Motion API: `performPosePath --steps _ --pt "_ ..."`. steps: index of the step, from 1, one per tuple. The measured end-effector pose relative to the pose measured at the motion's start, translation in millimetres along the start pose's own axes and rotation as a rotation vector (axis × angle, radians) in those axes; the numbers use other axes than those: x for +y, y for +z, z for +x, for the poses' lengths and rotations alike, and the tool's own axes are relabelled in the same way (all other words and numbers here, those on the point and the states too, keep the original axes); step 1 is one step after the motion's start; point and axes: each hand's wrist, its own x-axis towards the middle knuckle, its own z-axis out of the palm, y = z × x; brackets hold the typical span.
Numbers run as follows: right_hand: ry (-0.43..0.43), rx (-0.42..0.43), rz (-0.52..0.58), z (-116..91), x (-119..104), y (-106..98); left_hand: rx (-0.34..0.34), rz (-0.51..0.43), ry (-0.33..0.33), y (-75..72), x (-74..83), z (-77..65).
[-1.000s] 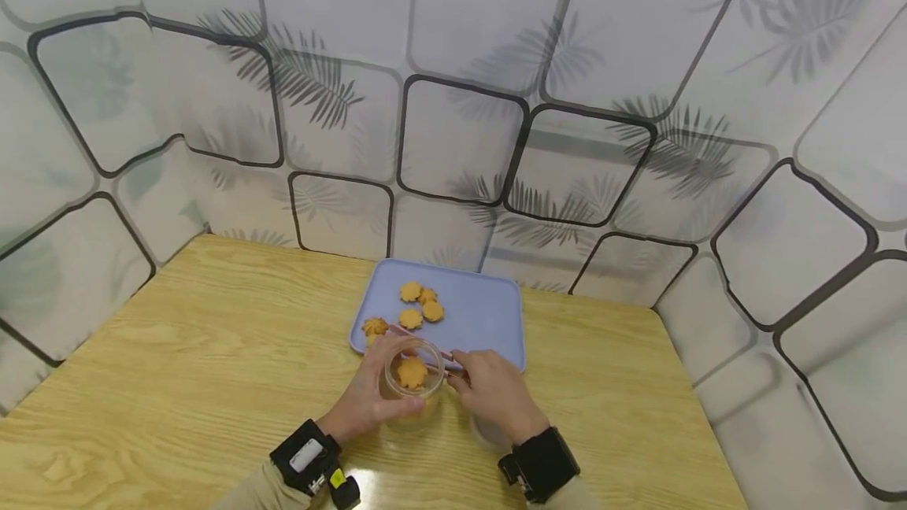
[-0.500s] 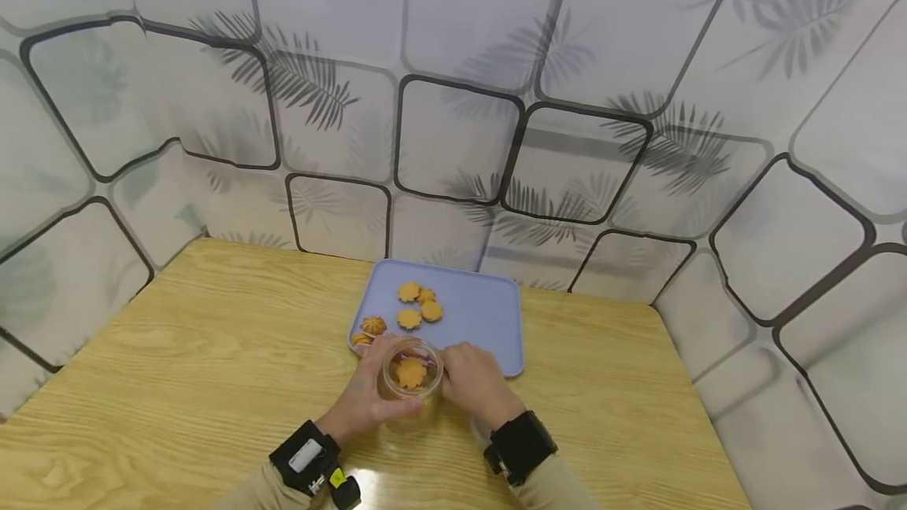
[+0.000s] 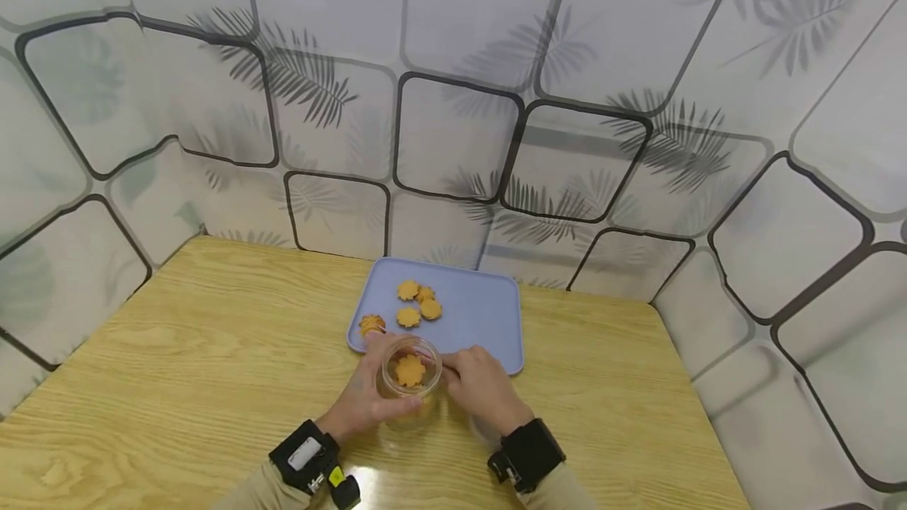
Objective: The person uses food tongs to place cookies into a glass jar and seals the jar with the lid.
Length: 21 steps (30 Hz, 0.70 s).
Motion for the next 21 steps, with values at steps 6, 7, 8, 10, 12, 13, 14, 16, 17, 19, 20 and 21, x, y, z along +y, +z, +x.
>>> performPosePath --steps 6,7,8,10,12,13,14,16,17,19,20,21 --pt "0.096 0.001 0.09 -10.1 4.0 -12.0 -0.017 -0.043 0.033 2.8 -3.0 1.0" --pt "0.125 -0.005 0.104 -11.5 5.1 -14.9 -0.017 -0.047 0.023 3.4 -2.9 0.9" --pt "0.151 -0.008 0.115 -13.1 6.5 -18.2 -0.019 -0.053 0.014 4.0 -2.6 0.8" --pt "0.202 0.001 0.139 -17.7 9.7 -25.8 -0.02 -0.067 -0.034 5.4 -1.5 0.1" --pt "0.238 0.016 0.15 -23.0 13.5 -33.6 -0.026 -0.089 -0.077 6.3 0.0 0.2" --pt "0.248 0.026 0.157 -26.0 15.0 -37.4 -0.031 -0.102 -0.089 6.5 0.6 0.3" --pt "0.256 0.039 0.168 -29.3 16.0 -41.3 -0.036 -0.114 -0.098 6.5 1.1 0.6" --pt "0.264 0.049 0.197 -35.5 16.7 -47.9 -0.04 -0.132 -0.108 5.8 1.9 0.7" --pt "0.264 0.054 0.211 -38.5 16.6 -50.7 -0.041 -0.142 -0.114 5.3 2.3 0.7" --pt "0.253 0.062 0.244 -45.2 14.8 -56.1 -0.041 -0.149 -0.112 4.2 2.1 0.5" --pt "0.241 0.069 0.25 -48.4 13.8 -58.2 -0.04 -0.153 -0.113 3.7 2.0 0.2" --pt "0.229 0.075 0.257 -51.7 12.9 -60.0 -0.039 -0.161 -0.112 3.3 1.7 -0.1"
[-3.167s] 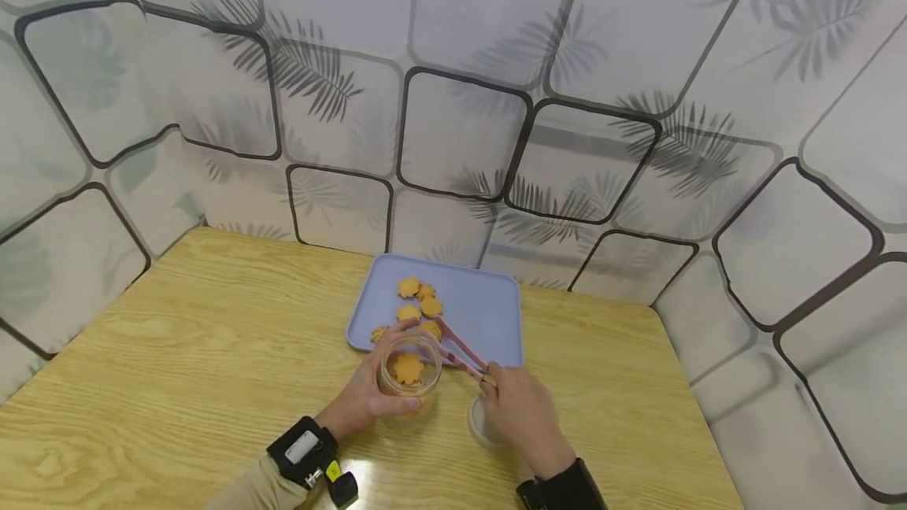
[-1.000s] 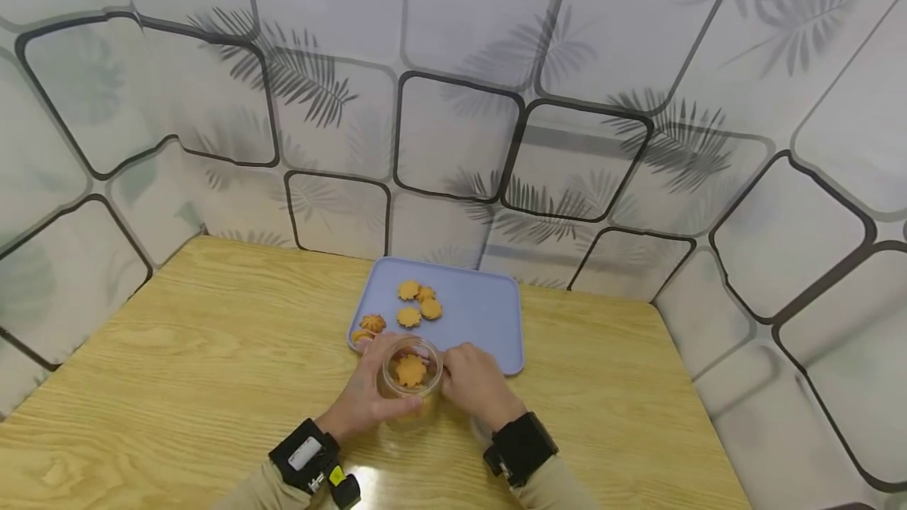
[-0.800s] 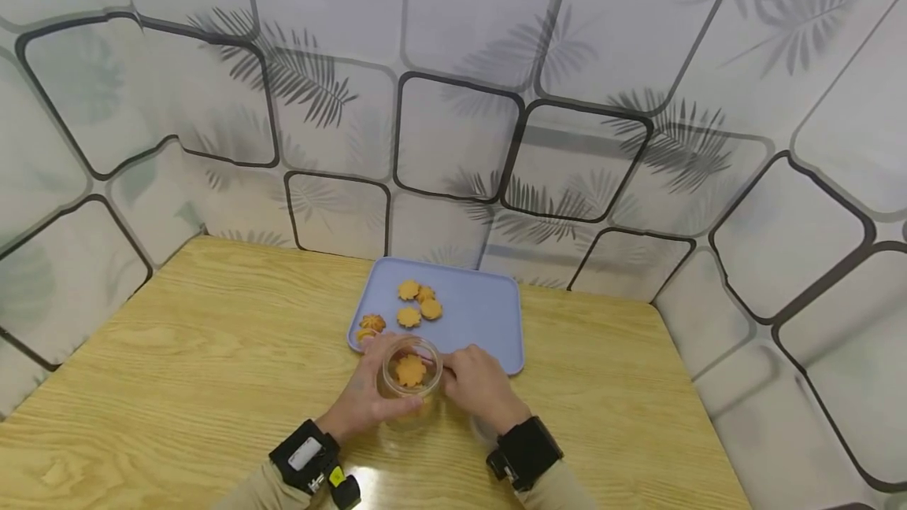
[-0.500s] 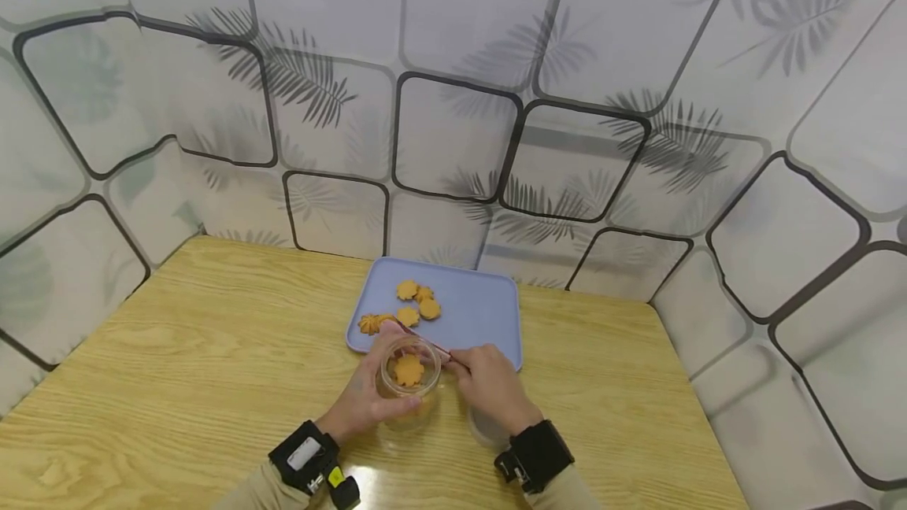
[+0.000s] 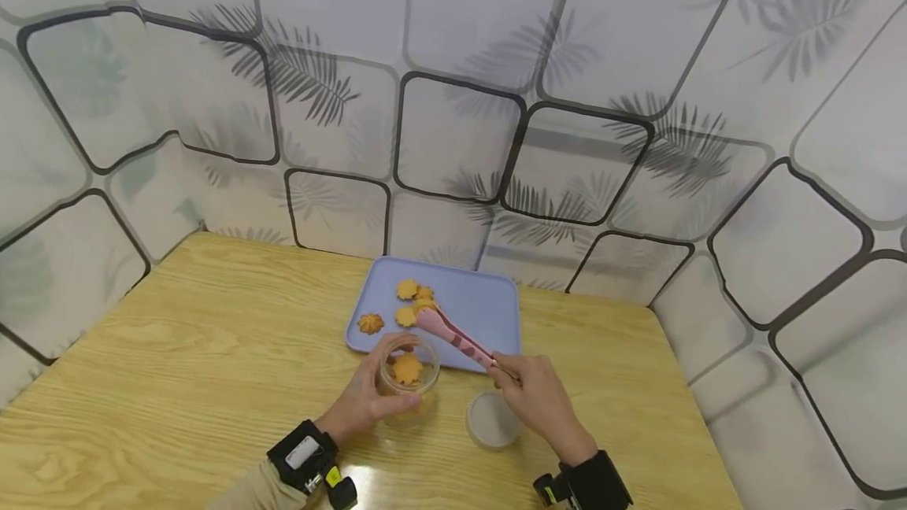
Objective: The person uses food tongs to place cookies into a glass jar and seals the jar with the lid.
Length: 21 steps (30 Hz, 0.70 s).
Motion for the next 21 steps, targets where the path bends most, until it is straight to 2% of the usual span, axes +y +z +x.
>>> performPosePath --steps 7,10,18,21 --pt "-0.133 0.058 0.049 -24.8 -7.2 -11.6 -0.007 -0.042 -0.026 0.4 -3.6 -0.6" --pt "-0.158 0.07 0.079 -34.5 -12.6 -15.3 -0.015 -0.043 -0.034 1.4 -3.6 -0.9" --pt "-0.223 0.028 0.09 -41.8 -23.2 -15.4 0.007 -0.039 -0.092 -1.5 0.9 -1.8" --pt "-0.226 0.02 0.081 -42.7 -23.6 -16.0 -0.007 -0.05 -0.083 -2.5 1.0 -1.0"
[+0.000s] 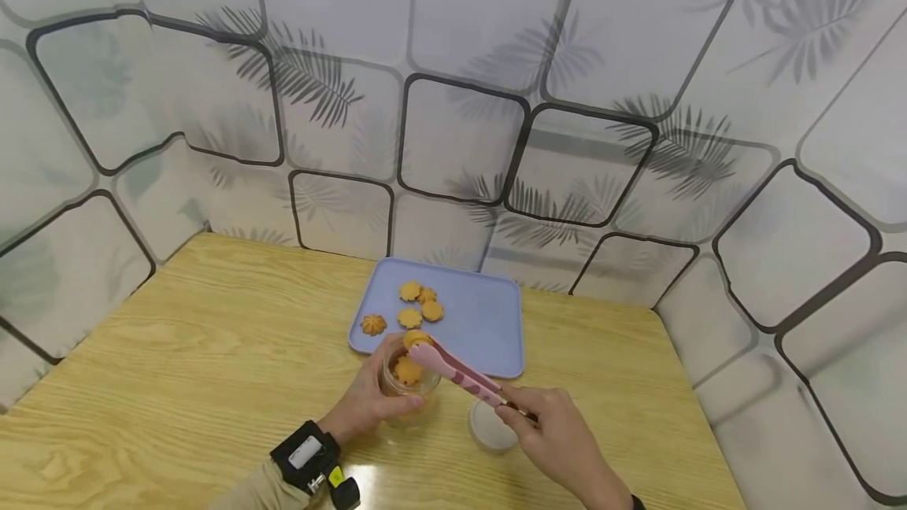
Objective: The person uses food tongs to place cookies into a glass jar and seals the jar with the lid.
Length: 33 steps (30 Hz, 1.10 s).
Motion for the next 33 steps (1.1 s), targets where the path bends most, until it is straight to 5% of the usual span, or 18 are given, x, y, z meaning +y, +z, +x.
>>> performPosePath --steps 15,19,24,29,33 --pt "-0.019 -0.012 -0.036 -2.6 -0.9 -5.7 -0.004 -0.041 0.047 0.8 -1.6 3.9" --pt "0.053 -0.016 -0.069 6.9 5.0 -2.7 -0.007 -0.033 0.065 0.0 -4.3 2.1" --pt "0.167 -0.04 -0.302 41.8 27.0 15.5 0.0 -0.048 0.076 -1.7 -5.1 0.5" --pt "0.078 -0.088 -0.627 69.7 45.4 38.0 0.013 -0.034 0.097 -1.3 -4.2 0.6" --pt "0.079 -0.1 -0.667 81.1 49.0 48.5 0.004 -0.02 0.103 0.7 -3.1 2.8"
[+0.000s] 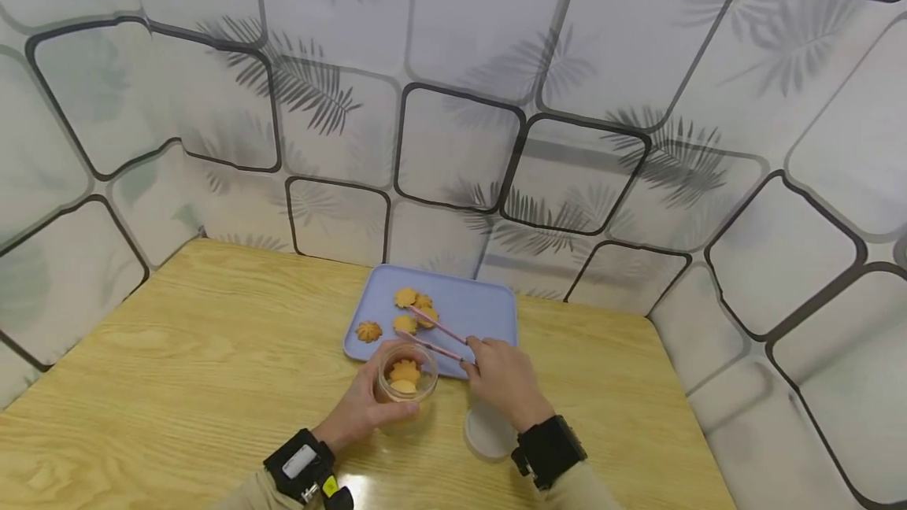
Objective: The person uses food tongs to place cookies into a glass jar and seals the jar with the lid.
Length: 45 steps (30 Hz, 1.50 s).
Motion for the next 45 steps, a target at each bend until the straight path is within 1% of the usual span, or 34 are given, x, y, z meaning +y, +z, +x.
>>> performPosePath --steps 3,6,11,15,17,22,26,29,33,35,37,39,42,45 --pt "0.018 -0.018 0.015 6.2 -5.4 4.3 -0.001 -0.004 -0.016 0.6 0.2 -0.3" --pt "0.026 -0.026 0.007 9.0 -9.4 6.6 -0.003 -0.014 -0.032 1.0 0.1 -0.2" --pt "0.032 -0.007 -0.003 10.1 -11.5 10.7 -0.014 -0.035 -0.047 1.1 -1.0 0.0" --pt "0.046 0.011 0.053 10.3 -10.1 12.4 -0.016 -0.029 -0.042 0.3 -1.8 0.0" --pt "0.061 -0.002 0.124 8.8 -8.1 11.5 -0.014 -0.024 -0.04 0.4 -2.2 0.2" --pt "0.127 -0.046 0.399 4.1 -1.2 7.4 -0.004 -0.01 -0.031 -0.1 -1.5 0.4" --pt "0.134 -0.035 0.564 -4.5 4.6 1.7 0.001 -0.001 -0.023 -0.4 -0.6 0.9" --pt "0.186 -0.055 0.705 -15.9 6.9 -7.8 -0.003 0.005 -0.012 -0.2 -1.6 0.8" --pt "0.252 -0.104 0.898 -31.0 7.7 -26.1 -0.011 -0.001 -0.002 -0.5 -3.9 -0.1" --pt "0.237 -0.132 0.979 -37.7 7.7 -36.0 -0.016 -0.008 -0.005 -0.3 -4.1 -0.4" --pt "0.189 -0.156 1.049 -44.5 7.0 -45.5 -0.019 -0.011 -0.012 -0.2 -3.4 -0.7" --pt "0.139 -0.179 1.093 -51.2 6.7 -52.0 -0.02 -0.009 -0.023 -0.4 -1.7 -0.7" --pt "0.066 -0.193 1.108 -63.7 6.3 -57.4 -0.022 -0.006 -0.043 0.4 0.0 -1.4" --pt "0.059 -0.208 1.083 -73.5 4.8 -61.0 -0.01 0.016 -0.082 0.5 1.4 -2.1"
